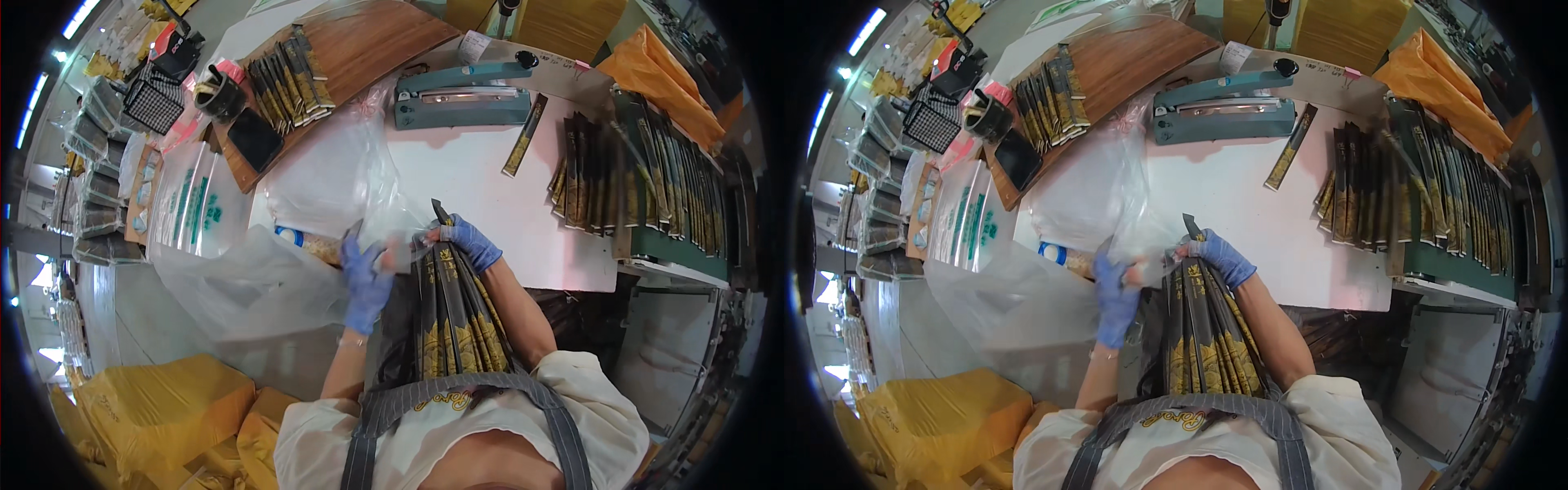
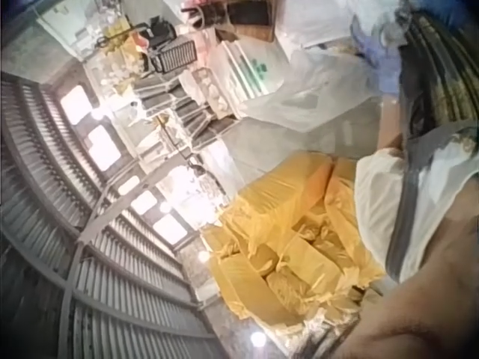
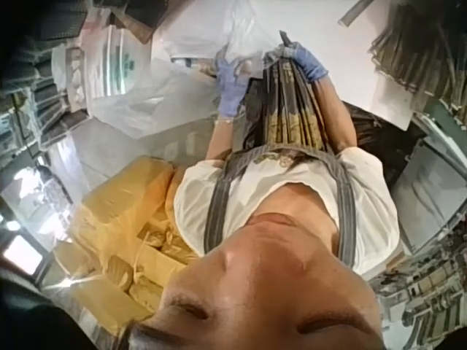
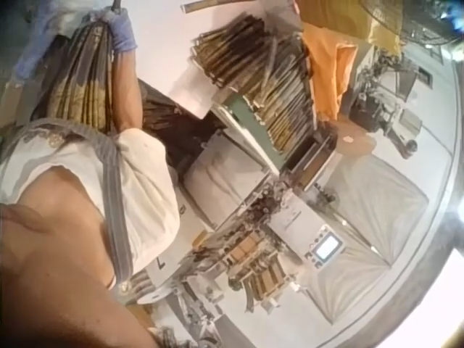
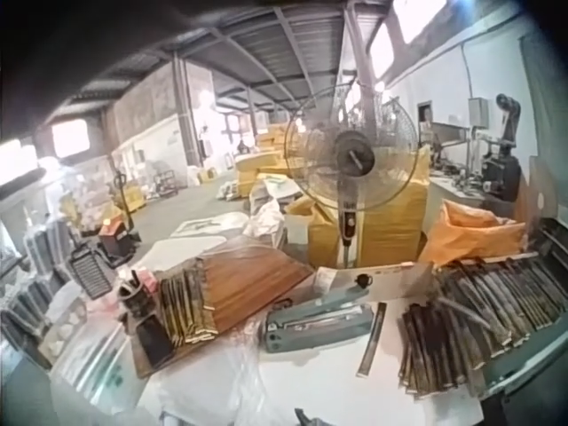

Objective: Packaging bundles of incense sticks into plastic bags and sealing them using a machine.

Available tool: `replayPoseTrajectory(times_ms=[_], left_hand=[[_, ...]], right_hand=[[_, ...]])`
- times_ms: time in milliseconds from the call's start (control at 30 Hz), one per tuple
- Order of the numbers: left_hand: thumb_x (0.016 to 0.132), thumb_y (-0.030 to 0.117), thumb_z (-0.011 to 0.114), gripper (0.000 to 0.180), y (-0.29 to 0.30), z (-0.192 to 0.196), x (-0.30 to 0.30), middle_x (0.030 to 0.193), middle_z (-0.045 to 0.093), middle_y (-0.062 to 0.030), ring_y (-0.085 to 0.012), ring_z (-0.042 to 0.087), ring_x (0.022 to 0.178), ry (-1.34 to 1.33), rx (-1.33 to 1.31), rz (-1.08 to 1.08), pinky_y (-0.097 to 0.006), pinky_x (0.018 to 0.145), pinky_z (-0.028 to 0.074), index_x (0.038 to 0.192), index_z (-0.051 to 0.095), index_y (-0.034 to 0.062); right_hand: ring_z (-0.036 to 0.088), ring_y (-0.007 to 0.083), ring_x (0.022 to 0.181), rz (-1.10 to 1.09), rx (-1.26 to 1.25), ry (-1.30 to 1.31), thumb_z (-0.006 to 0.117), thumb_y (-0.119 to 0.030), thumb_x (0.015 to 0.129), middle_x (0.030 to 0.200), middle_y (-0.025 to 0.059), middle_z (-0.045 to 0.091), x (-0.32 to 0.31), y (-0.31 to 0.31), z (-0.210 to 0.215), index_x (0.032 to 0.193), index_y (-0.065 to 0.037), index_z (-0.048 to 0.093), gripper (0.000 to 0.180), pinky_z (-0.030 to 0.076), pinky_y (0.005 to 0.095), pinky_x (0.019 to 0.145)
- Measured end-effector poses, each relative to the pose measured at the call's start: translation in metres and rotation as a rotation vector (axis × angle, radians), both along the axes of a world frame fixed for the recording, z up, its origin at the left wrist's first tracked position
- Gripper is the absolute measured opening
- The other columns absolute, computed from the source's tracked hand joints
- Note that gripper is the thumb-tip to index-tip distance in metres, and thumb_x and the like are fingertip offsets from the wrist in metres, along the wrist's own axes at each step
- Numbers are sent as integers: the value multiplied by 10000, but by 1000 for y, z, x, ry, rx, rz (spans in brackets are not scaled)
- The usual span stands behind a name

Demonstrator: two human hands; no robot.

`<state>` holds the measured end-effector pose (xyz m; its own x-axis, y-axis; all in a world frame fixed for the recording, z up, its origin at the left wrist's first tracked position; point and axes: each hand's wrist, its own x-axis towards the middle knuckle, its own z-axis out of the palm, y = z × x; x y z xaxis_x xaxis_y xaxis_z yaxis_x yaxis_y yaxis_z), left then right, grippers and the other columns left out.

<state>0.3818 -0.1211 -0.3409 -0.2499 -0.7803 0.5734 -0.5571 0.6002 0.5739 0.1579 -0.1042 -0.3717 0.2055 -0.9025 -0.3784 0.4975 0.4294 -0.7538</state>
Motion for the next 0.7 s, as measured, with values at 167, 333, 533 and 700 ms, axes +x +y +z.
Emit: replayPoseTrajectory(times_ms=[167, 333, 533, 700], left_hand=[[681, 34, 618, 561, -39, -18, 2, 1144, 501, -134, -290, 554, 955, -198, 340, 41, -328, 806, 466, 1217, 454, 53], [662, 15, 583, 821, -32, 27, -33, 1415, 289, -127, -338, 601, 801, -520, 171, -255, -402, 642, 499, 1392, 212, 67], [717, 2, 529, 815, -3, 44, 18, 1488, 102, -152, -214, 599, 562, -1029, -120, -267, -314, 469, 471, 1423, 125, 51], [767, -46, 454, 682, 64, 1, 45, 1438, 283, -133, -184, 467, 431, -611, -142, -213, -286, 386, 398, 1401, 240, 84]], right_hand=[[609, 178, 715, -175, -48, -39, 617, -155, 743, 782, 120, 644, -36, 44, 6, 749, 16, 629, 171, 494, 282, 678], [604, 175, 790, 67, -77, 31, 644, -177, 717, 821, 106, 633, -9, 39, 35, 779, 10, 643, 197, 488, 287, 717], [574, 134, 793, 345, -114, -69, 674, -178, 741, 884, 72, 630, 66, 12, 32, 966, 13, 606, 303, 446, 235, 779], [501, 177, 1051, 182, -376, -87, 667, -220, 782, 1201, 118, 500, 74, 6, 14, 1376, 25, 190, 800, 420, 264, 887]])
